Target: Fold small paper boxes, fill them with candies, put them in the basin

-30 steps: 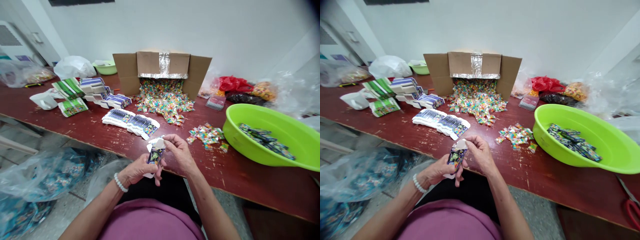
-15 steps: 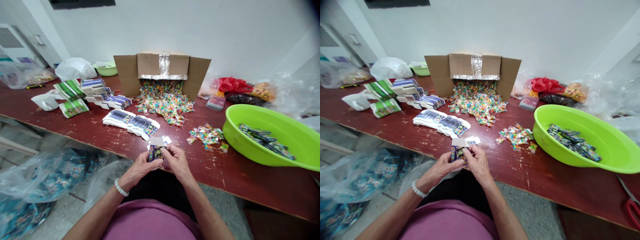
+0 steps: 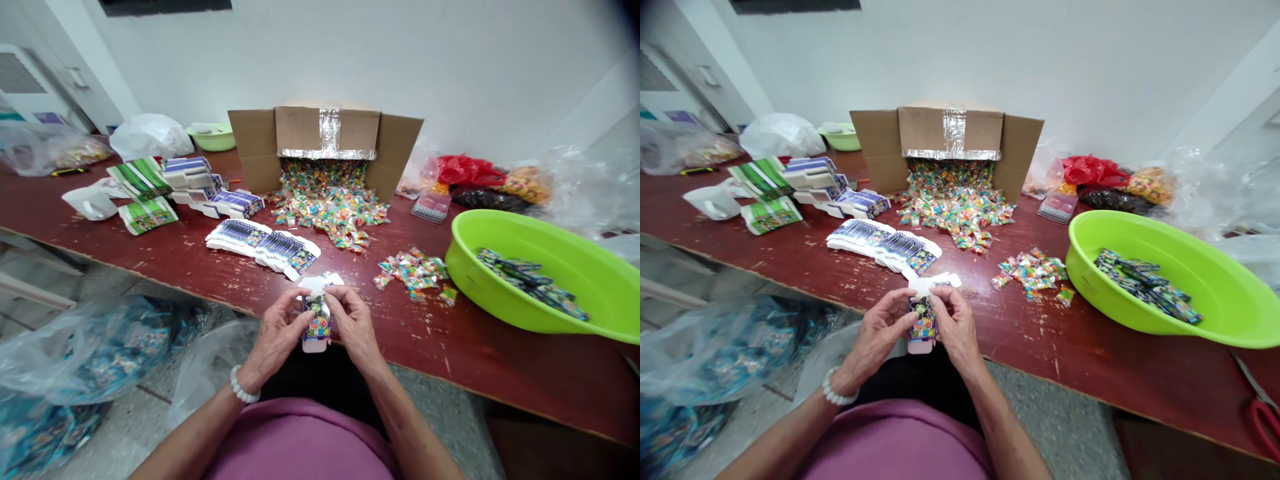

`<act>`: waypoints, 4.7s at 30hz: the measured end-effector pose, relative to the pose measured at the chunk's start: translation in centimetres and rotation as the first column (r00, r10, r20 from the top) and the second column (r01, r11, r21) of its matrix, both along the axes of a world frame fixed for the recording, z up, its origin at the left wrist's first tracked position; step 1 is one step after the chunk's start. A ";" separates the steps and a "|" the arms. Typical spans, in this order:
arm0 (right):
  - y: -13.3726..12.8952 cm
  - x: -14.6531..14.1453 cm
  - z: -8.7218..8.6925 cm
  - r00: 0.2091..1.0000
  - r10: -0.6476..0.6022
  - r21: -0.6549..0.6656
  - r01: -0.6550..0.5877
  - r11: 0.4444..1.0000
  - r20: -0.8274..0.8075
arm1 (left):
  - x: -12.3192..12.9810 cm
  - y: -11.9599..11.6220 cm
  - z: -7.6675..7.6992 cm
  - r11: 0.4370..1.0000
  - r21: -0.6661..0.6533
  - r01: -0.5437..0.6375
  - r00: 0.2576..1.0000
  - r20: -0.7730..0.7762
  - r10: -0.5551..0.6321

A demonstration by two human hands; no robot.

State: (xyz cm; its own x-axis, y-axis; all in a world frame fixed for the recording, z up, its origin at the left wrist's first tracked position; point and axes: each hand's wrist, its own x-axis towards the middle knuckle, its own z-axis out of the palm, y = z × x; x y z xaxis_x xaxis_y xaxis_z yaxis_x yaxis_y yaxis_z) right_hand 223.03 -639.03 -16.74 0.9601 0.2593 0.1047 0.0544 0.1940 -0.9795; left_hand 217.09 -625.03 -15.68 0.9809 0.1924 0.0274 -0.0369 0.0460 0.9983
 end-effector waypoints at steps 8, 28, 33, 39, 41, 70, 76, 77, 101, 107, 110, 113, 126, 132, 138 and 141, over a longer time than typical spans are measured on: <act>-0.9 1.9 -0.1 0.987 0.129 0.064 -0.124 0.990 -0.094 | 0.3 0.3 0.1 0.999 0.030 0.012 0.998 -0.067 -0.010; -0.9 1.8 1.2 0.965 0.252 -0.220 -0.231 0.948 0.073 | 0.8 -1.3 0.4 0.958 -0.283 0.041 0.911 -0.383 -0.152; -0.7 2.1 1.5 0.966 0.251 -0.092 -0.255 0.962 -0.055 | 0.6 -1.0 0.1 0.966 -0.227 0.121 0.920 -0.341 -0.195; -1.6 1.4 1.2 0.940 0.340 -0.118 -0.340 0.933 -0.018 | 0.6 -0.6 -0.3 0.966 -0.213 0.145 0.915 -0.342 -0.213; -1.7 0.8 1.2 0.924 0.365 -0.195 -0.338 0.921 0.118 | 0.7 -0.7 -0.5 0.955 -0.261 0.139 0.909 -0.348 -0.227; -8.2 8.1 -3.9 0.950 -0.211 -0.543 0.304 0.782 0.229 | 2.1 3.1 -1.0 0.992 -0.102 -0.072 0.955 -0.294 0.039; -2.9 2.3 -0.4 0.980 -0.163 -0.172 0.181 0.968 0.114 | 1.8 2.7 -0.9 0.960 -0.255 -0.116 0.947 -0.320 0.029; -2.4 1.8 -0.1 0.982 -0.151 -0.181 0.170 0.969 0.113 | 1.6 2.6 -0.8 0.940 -0.324 -0.108 0.942 -0.337 -0.008; -3.7 1.3 0.9 0.984 0.057 -0.245 -0.015 0.969 0.167 | -0.2 0.0 -0.3 0.894 -0.220 0.390 0.888 -0.167 -0.428; -4.4 1.3 2.3 0.918 0.144 -0.434 0.033 0.900 0.369 | -0.2 -0.2 -0.3 0.944 -0.014 0.329 0.924 -0.200 -0.325; -4.0 1.0 3.0 0.884 0.263 -0.495 -0.041 0.868 0.386 | -0.1 -0.7 -0.1 0.950 0.039 0.311 0.937 -0.180 -0.299; -3.4 0.6 3.1 0.906 0.280 -0.417 -0.132 0.899 0.318 | 0.0 -1.0 0.1 0.943 -0.070 0.325 0.929 -0.164 -0.332; -2.4 -0.5 0.9 0.951 0.263 -0.074 -0.278 0.958 -0.163 | 0.1 -2.0 0.0 0.927 -0.350 0.133 0.957 -0.197 -0.211; -2.2 -0.9 1.0 0.973 0.166 -0.208 -0.131 0.969 0.159 | 0.6 -1.8 0.5 0.761 -0.642 0.098 0.884 -0.294 -0.363; -2.3 -0.8 1.3 0.961 0.207 -0.246 -0.159 0.956 0.183 | 0.9 -2.0 0.4 0.779 -0.623 0.067 0.909 -0.284 -0.305; -2.0 -0.4 1.0 0.979 0.202 -0.187 -0.198 0.962 0.005 | 0.8 -2.3 0.1 0.835 -0.550 0.032 0.916 -0.318 -0.245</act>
